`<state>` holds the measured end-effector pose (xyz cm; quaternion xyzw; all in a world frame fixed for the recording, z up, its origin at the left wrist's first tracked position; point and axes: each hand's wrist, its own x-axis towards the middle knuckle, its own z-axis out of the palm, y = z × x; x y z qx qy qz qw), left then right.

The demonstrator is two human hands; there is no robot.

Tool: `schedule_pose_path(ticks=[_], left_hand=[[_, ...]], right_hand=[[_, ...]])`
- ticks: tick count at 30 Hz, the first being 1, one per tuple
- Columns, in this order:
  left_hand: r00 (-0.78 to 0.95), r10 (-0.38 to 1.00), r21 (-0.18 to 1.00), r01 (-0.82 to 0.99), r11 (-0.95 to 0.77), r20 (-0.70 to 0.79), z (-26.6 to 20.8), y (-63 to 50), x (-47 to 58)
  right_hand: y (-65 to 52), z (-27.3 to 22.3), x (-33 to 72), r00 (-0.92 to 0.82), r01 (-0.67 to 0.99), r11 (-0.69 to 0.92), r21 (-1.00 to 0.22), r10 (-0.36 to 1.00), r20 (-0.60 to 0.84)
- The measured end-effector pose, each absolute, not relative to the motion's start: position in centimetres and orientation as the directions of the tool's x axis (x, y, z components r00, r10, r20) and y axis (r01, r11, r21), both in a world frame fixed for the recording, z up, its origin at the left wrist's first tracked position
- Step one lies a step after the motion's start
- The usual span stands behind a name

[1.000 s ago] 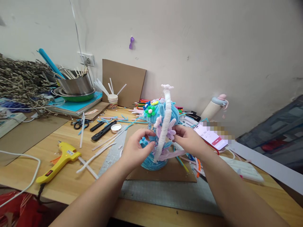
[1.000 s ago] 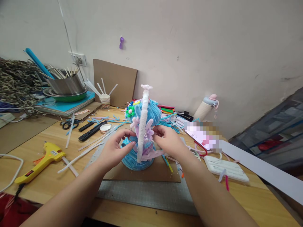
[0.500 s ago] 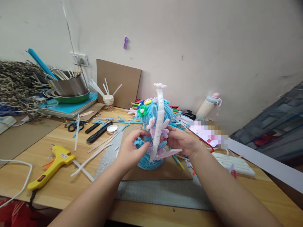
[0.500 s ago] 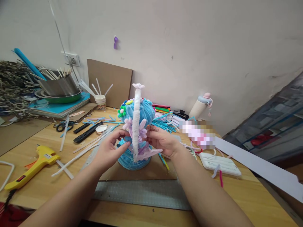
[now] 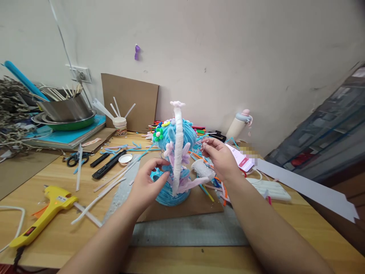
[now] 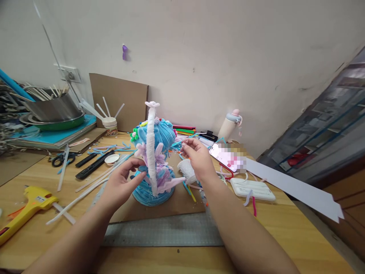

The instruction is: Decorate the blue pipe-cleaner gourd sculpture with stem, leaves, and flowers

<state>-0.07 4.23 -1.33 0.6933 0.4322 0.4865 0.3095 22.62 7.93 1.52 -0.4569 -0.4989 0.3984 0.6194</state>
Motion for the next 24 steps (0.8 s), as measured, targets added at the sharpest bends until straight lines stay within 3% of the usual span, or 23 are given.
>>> schedule_pose_path(ticks=[9, 14, 20, 22, 24], left_hand=[[0.164, 0.869, 0.821, 0.286, -0.495, 0.467, -1.9, 4.6, -0.2], [0.153, 0.870, 0.820, 0.292, -0.492, 0.468, -1.7, 4.5, -0.1], [0.152, 0.874, 0.825, 0.288, -0.486, 0.461, -1.6, 4.4, 0.0], [0.148, 0.876, 0.829, 0.284, -0.482, 0.459, -1.7, 4.4, 0.0], [0.144, 0.876, 0.831, 0.279, -0.481, 0.460, -1.7, 4.4, 0.1]], right_hand=[[7.7, 1.4, 24.3, 0.196, 0.107, 0.393, -0.913, 0.892, 0.407], [7.8, 3.2, 25.5, 0.064, 0.238, 0.469, -0.851, 0.866, 0.495], [6.4, 6.2, 26.0, -0.053, 0.531, 0.546, -0.648, 0.785, 0.618], [6.0, 6.8, 26.1, -0.007, 0.590, 0.544, -0.597, 0.742, 0.670], [5.8, 7.3, 26.3, 0.071, 0.550, 0.535, -0.641, 0.735, 0.674]])
